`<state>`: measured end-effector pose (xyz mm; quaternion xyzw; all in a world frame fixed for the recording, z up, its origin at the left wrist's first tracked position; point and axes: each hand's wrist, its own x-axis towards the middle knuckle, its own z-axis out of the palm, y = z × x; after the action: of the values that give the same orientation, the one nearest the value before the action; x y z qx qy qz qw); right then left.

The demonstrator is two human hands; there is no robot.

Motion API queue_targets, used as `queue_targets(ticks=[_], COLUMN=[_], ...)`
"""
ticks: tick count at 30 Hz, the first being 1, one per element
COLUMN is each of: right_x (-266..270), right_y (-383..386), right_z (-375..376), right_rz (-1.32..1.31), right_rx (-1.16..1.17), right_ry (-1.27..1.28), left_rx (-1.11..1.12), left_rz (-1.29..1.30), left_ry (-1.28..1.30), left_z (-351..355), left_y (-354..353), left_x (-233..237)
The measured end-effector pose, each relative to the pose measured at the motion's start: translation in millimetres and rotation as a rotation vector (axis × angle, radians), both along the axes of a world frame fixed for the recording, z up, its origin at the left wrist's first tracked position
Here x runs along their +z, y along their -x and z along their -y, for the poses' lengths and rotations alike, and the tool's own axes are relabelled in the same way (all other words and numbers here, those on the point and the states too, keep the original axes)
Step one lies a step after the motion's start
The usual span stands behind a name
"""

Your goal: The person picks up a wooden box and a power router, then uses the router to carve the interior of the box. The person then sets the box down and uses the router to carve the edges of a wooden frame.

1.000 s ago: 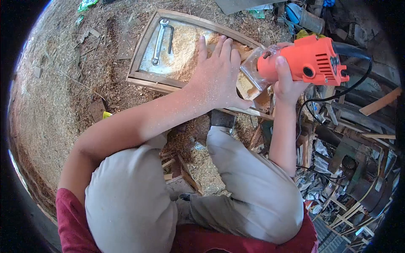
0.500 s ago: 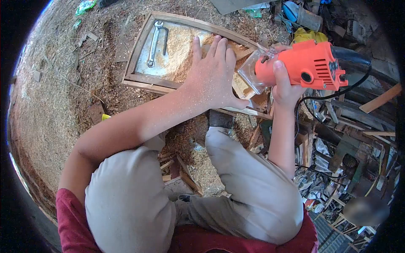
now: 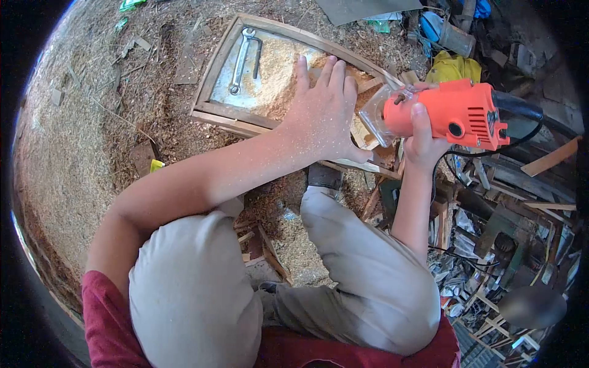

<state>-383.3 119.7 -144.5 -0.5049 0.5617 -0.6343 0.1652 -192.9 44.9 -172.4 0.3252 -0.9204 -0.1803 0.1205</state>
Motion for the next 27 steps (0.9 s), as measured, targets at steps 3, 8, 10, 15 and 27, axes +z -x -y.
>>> queue_targets(ticks=[3,8,10,15,27], right_x=[3.0,5.5,4.4,2.8,5.3], right_y=[-4.3,-11.5,-10.2,-10.5,-7.7], right_z=[-2.0,-2.1,-2.5,3.2,23.5], right_rz=[-0.006,0.033,0.037,0.038,-0.061], right_rx=[-0.015,-0.027,-0.025,-0.012,-0.028], right_ry=[-0.010,-0.009,-0.013,0.025,0.033], left_rx=[-0.018,-0.018,-0.020,-0.024,-0.009], left_rz=[0.007,-0.023,-0.028,-0.056,-0.110], left_ry=[-0.027,-0.016,-0.019,-0.004,0.000], left_z=[1.2,1.8,2.2,2.2,0.4], left_y=[-1.2,-2.3,-2.9,-3.8,-2.2], left_x=[3.7,-0.5,-0.8,-4.6,-5.8])
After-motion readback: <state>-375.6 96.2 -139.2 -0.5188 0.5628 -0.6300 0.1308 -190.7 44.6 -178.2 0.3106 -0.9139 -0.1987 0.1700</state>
